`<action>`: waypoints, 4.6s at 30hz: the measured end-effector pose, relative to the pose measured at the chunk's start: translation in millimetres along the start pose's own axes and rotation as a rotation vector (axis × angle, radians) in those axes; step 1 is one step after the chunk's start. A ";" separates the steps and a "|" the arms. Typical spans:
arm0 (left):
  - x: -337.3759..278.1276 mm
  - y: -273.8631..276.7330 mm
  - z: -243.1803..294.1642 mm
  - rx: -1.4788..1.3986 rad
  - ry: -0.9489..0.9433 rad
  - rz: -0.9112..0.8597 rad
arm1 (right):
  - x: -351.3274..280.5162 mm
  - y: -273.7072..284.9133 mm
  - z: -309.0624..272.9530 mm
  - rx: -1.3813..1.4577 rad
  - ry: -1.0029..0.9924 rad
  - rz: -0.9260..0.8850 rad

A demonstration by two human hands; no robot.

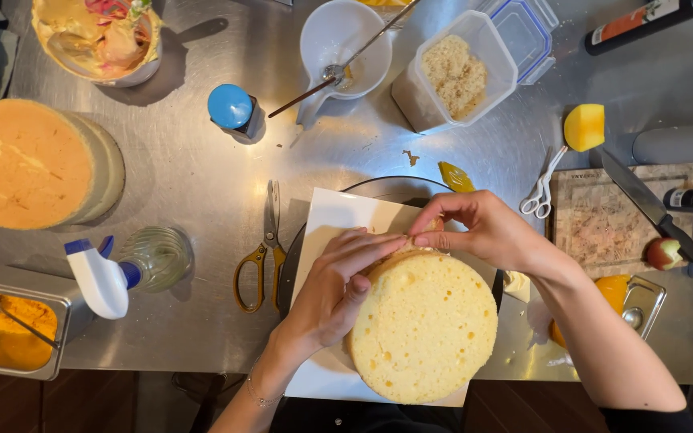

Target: Assembling a multi-layered cake by adding fruit filling, crumbly toppings, and piping cream between sponge layers.

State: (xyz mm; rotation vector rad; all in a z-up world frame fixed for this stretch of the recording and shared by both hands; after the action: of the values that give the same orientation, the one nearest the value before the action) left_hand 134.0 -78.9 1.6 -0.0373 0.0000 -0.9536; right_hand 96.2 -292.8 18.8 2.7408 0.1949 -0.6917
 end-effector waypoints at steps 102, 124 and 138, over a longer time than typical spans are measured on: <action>-27.7 8.6 147.6 0.199 -0.504 0.221 | -277.3 -42.3 -101.8 1.127 0.715 0.520; -195.9 -100.8 -65.0 0.125 -0.225 0.898 | -202.8 -188.6 112.6 -0.197 0.371 1.332; -194.1 -110.5 -63.1 0.269 -0.355 0.979 | -192.0 -209.0 97.0 -0.183 0.540 1.476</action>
State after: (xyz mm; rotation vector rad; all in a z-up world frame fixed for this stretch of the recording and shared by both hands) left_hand -69.5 13.4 -61.1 0.0420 -0.4037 0.0465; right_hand -157.0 -138.0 -24.3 1.9958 -1.3840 0.4435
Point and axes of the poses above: each hand's wrist, its own x-axis towards the middle knuckle, its own y-axis out of the back of the hand, z = x × y, the point moved 7 cm from there along x, towards the middle knuckle, and after that the axes turned 4 degrees about -x, right-handed, at the moved point
